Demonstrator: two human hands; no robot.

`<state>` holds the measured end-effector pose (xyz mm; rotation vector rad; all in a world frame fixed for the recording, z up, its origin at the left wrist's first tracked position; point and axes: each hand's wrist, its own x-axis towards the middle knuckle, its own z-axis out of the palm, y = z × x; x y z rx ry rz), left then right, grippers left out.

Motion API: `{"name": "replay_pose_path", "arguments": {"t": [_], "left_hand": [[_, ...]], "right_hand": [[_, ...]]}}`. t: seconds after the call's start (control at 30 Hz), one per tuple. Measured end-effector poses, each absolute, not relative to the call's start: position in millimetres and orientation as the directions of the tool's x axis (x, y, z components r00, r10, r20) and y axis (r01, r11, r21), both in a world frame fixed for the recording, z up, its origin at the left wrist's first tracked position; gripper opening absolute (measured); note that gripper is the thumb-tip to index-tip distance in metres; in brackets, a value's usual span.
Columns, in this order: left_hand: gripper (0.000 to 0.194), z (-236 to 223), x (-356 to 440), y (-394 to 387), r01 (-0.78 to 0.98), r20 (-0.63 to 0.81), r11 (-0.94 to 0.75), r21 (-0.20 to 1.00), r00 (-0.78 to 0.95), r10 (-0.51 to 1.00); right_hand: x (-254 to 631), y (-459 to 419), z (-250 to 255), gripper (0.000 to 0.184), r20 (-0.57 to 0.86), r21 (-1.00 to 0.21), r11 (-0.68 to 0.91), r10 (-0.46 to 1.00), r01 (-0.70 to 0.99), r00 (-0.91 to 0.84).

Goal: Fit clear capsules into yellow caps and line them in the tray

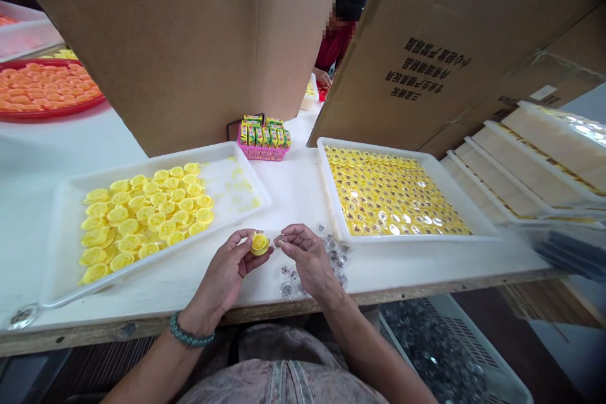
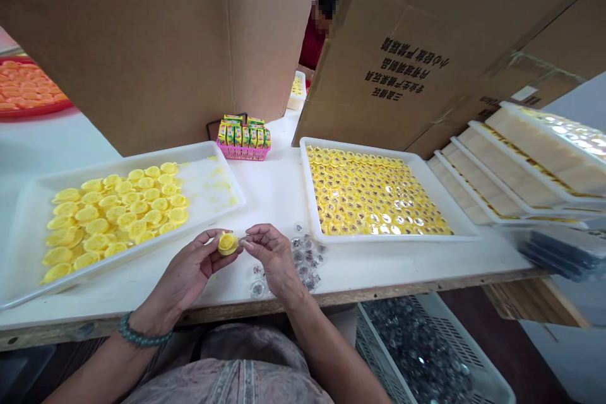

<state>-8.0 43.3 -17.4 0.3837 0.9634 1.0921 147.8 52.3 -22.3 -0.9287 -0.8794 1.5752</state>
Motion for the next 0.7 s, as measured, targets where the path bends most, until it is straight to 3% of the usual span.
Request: {"name": "replay_pose_path", "arguments": {"t": [0.13,0.33,0.5,0.7], "left_hand": [[0.018,-17,-8,41,-0.571,-0.476,0.467,0.676,0.146,0.867],[0.036,-16,-2,40,-0.577,-0.419,0.415,0.704,0.134,0.898],[0.032,-19,12,41,-0.584,-0.350,0.326,0.744,0.075,0.934],[0.040,-28,26,39,-0.540,-0.364,0.341,0.769,0.069,0.929]], "right_hand": [[150,51,-21,0.020,-0.107,-0.882,-0.152,0.987,-0.446,-0.123],[151,48,-17,0.024,-0.129,-0.831,-0.179,0.983,-0.526,-0.131],[148,44,-26,0.024,-0.223,-0.844,-0.219,0.973,-0.489,-0.051],[142,40,-31,0.026,-0.305,-0.855,-0.262,0.952,-0.447,0.026]]}}
